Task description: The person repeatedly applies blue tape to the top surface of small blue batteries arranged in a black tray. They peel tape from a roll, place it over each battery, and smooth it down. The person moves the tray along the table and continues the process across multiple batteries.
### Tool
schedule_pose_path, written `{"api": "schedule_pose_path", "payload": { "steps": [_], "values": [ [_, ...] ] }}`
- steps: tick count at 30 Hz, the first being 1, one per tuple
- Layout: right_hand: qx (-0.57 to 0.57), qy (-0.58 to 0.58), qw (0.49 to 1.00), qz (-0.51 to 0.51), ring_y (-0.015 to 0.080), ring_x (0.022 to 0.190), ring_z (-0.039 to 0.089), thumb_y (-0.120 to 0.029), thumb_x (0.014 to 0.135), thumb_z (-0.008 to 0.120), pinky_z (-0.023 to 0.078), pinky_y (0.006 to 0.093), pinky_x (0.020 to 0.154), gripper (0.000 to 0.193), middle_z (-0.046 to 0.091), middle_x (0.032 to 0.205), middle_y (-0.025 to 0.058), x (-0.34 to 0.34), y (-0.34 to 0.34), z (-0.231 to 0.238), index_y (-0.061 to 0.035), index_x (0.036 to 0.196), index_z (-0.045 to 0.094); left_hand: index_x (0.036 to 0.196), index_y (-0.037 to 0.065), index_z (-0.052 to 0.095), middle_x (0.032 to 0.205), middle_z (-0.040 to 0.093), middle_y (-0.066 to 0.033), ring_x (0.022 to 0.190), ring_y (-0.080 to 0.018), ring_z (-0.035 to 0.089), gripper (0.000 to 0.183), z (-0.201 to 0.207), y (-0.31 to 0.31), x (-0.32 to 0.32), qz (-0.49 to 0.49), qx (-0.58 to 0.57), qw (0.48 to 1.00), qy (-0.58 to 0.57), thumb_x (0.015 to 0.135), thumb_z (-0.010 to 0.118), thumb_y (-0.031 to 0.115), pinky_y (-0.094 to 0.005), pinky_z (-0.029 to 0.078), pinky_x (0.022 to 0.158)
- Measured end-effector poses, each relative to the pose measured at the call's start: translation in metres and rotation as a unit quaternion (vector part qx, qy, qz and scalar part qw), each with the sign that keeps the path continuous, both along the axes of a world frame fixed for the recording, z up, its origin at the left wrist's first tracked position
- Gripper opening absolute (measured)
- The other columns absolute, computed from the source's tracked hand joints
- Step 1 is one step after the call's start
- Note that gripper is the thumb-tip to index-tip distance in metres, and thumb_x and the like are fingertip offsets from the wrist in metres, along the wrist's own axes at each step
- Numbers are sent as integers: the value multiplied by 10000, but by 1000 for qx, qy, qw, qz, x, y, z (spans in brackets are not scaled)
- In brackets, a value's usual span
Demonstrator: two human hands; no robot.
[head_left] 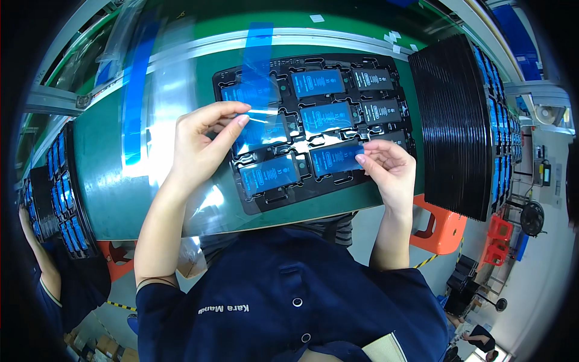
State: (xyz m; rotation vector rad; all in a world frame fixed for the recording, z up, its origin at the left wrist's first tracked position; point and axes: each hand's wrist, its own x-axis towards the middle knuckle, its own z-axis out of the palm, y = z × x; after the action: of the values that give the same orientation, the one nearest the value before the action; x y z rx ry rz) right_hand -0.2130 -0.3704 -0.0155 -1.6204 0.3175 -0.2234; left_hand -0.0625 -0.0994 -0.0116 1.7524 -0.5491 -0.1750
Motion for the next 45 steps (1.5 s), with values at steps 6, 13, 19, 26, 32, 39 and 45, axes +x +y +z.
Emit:
{"api": "schedule_pose_path", "payload": {
  "steps": [6,13,19,26,32,39,45],
  "values": [
    [-121,-125,937,303,157,696,644,20,709,747,495,275,632,167,682,790,90,-3,9,24,12,866,690,988,-8,680,868,686,-68,751,-93,628,155,-2,0,1,-8,9,1000,1,842,658,37,-215,491,660],
    [28,-2,999,22,75,725,630,56,781,700,493,179,635,219,677,826,65,-3,-1,12,27,992,647,979,-11,678,858,685,-66,750,-92,628,145,0,0,1,-7,9,1000,-2,844,656,36,-215,494,664],
    [14,23,999,-22,72,717,635,48,783,703,494,178,615,216,678,823,60,2,-5,-1,28,991,646,980,-15,678,859,684,-67,750,-91,624,146,0,-1,1,-8,8,1000,4,841,657,26,-217,499,681],
    [14,37,999,-17,66,704,632,42,775,715,494,176,611,213,682,827,62,3,-5,-1,27,980,656,979,-17,678,866,682,-65,754,-88,619,147,-1,-2,0,-8,7,1000,7,840,660,24,-217,500,689],
    [10,45,999,-18,64,695,630,36,772,721,497,175,609,206,683,822,64,4,-6,-2,26,968,661,981,-11,680,867,680,-62,748,-86,615,150,-4,-1,2,-9,8,1000,6,839,665,34,-220,498,684],
    [17,53,998,-17,63,694,628,30,770,724,504,177,617,204,680,822,67,6,-5,-1,26,965,662,978,-10,680,867,679,-61,748,-91,618,147,-3,-2,1,-8,21,1000,10,839,667,36,-219,497,681],
    [1,66,998,-19,49,686,613,39,769,716,491,169,612,195,676,816,57,6,-4,0,23,957,666,976,-10,680,868,678,-62,756,-93,620,145,-3,-2,1,-11,19,1000,13,839,667,36,-221,497,683]
  ]
}}
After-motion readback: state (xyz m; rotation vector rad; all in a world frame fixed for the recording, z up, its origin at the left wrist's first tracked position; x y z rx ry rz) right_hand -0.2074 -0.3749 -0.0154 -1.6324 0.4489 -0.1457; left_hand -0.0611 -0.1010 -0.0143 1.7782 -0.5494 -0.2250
